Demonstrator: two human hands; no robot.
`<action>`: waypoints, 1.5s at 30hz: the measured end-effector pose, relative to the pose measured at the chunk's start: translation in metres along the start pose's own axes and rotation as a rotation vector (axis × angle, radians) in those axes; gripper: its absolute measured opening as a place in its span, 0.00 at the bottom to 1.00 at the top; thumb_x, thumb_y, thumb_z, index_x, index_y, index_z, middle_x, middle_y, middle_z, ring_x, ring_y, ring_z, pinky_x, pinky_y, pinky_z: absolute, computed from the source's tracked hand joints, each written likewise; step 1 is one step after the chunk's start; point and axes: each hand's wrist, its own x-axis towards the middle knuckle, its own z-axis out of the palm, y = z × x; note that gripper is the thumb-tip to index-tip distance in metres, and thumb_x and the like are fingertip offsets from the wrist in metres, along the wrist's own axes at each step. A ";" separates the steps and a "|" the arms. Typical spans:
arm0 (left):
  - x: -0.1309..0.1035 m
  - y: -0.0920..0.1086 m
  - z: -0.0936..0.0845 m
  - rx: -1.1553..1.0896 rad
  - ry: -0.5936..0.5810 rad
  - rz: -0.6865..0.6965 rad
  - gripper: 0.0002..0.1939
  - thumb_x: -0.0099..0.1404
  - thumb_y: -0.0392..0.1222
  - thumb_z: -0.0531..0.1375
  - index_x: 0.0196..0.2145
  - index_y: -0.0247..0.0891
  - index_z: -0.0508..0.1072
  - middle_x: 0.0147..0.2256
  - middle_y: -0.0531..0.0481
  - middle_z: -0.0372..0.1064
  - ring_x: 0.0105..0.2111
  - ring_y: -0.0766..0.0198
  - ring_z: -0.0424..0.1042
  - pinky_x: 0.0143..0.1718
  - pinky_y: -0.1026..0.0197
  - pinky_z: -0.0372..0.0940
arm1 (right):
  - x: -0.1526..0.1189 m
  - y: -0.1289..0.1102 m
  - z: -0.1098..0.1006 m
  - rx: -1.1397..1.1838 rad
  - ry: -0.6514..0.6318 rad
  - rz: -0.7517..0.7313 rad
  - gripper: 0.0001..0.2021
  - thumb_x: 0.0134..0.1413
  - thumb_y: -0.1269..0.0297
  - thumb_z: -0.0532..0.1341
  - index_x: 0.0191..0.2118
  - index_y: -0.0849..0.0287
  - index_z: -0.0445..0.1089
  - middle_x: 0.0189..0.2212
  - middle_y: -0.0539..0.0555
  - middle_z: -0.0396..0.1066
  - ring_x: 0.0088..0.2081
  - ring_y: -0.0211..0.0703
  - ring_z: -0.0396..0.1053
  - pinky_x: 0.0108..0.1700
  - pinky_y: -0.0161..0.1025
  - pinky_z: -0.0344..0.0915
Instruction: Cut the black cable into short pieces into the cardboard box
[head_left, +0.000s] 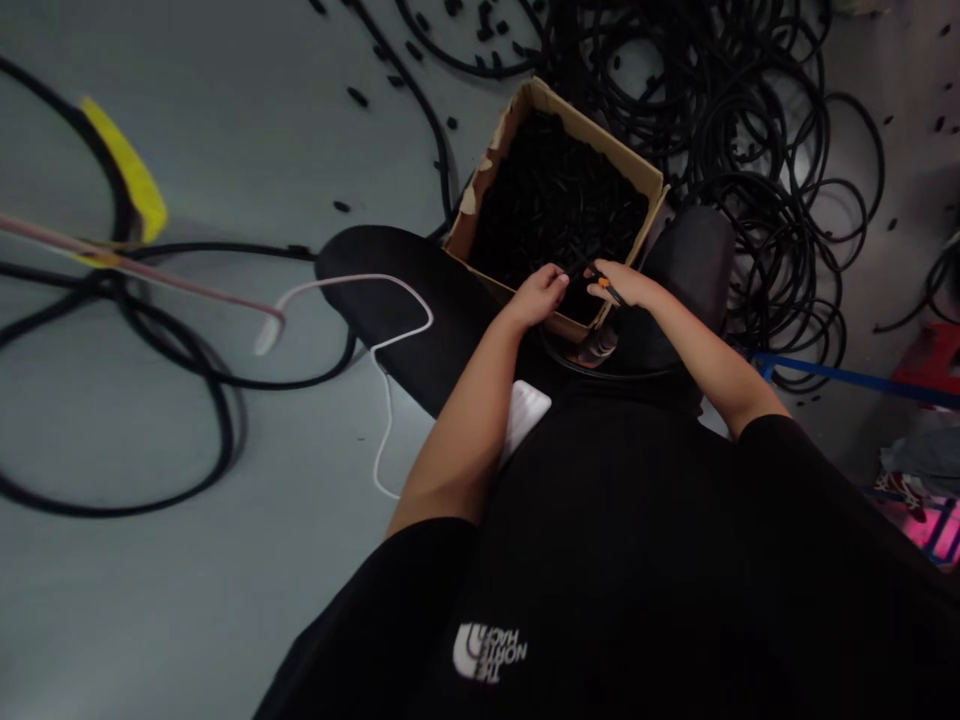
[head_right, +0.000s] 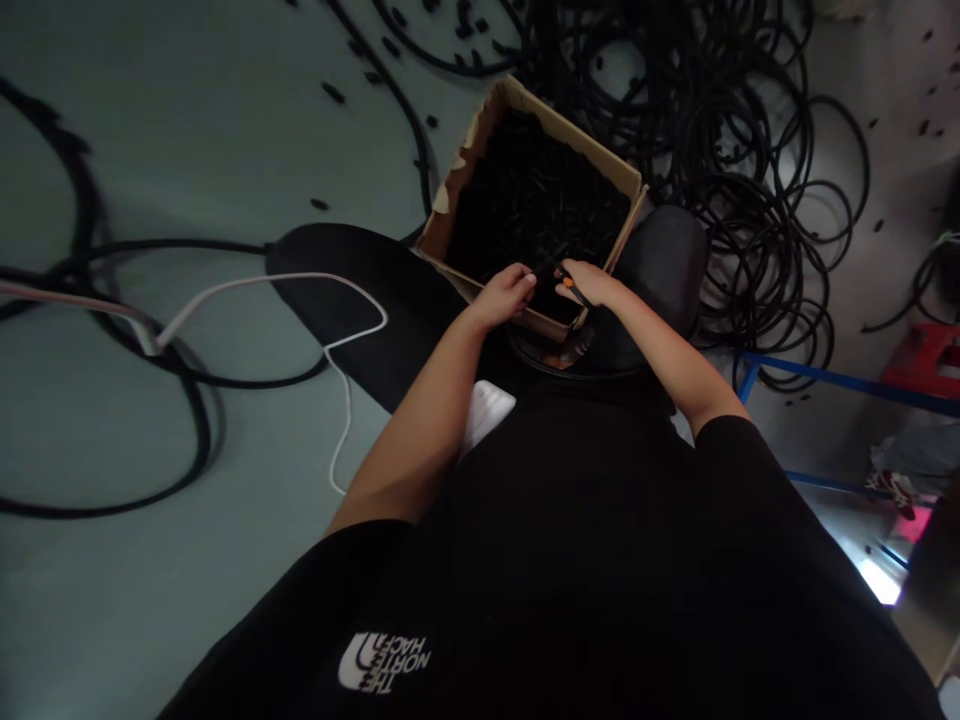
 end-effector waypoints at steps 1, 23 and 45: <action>0.000 -0.002 -0.001 0.055 -0.028 0.009 0.15 0.77 0.51 0.71 0.38 0.45 0.71 0.23 0.58 0.62 0.20 0.65 0.57 0.24 0.64 0.52 | 0.000 0.000 0.001 -0.002 -0.009 0.003 0.08 0.70 0.70 0.71 0.52 0.57 0.80 0.50 0.56 0.86 0.51 0.47 0.82 0.56 0.35 0.73; 0.024 -0.036 0.004 0.375 0.191 -0.078 0.15 0.74 0.36 0.69 0.31 0.46 0.70 0.29 0.51 0.65 0.38 0.49 0.74 0.53 0.50 0.72 | 0.009 0.000 0.048 -0.111 -0.043 0.117 0.09 0.72 0.69 0.69 0.36 0.55 0.75 0.35 0.54 0.83 0.41 0.46 0.82 0.43 0.37 0.64; 0.010 0.009 -0.030 -0.372 0.399 -0.011 0.24 0.86 0.71 0.66 0.47 0.47 0.79 0.26 0.57 0.57 0.21 0.67 0.62 0.20 0.63 0.52 | -0.105 -0.027 0.058 0.390 -0.238 0.083 0.09 0.77 0.61 0.71 0.42 0.56 0.75 0.30 0.48 0.79 0.30 0.40 0.79 0.35 0.34 0.70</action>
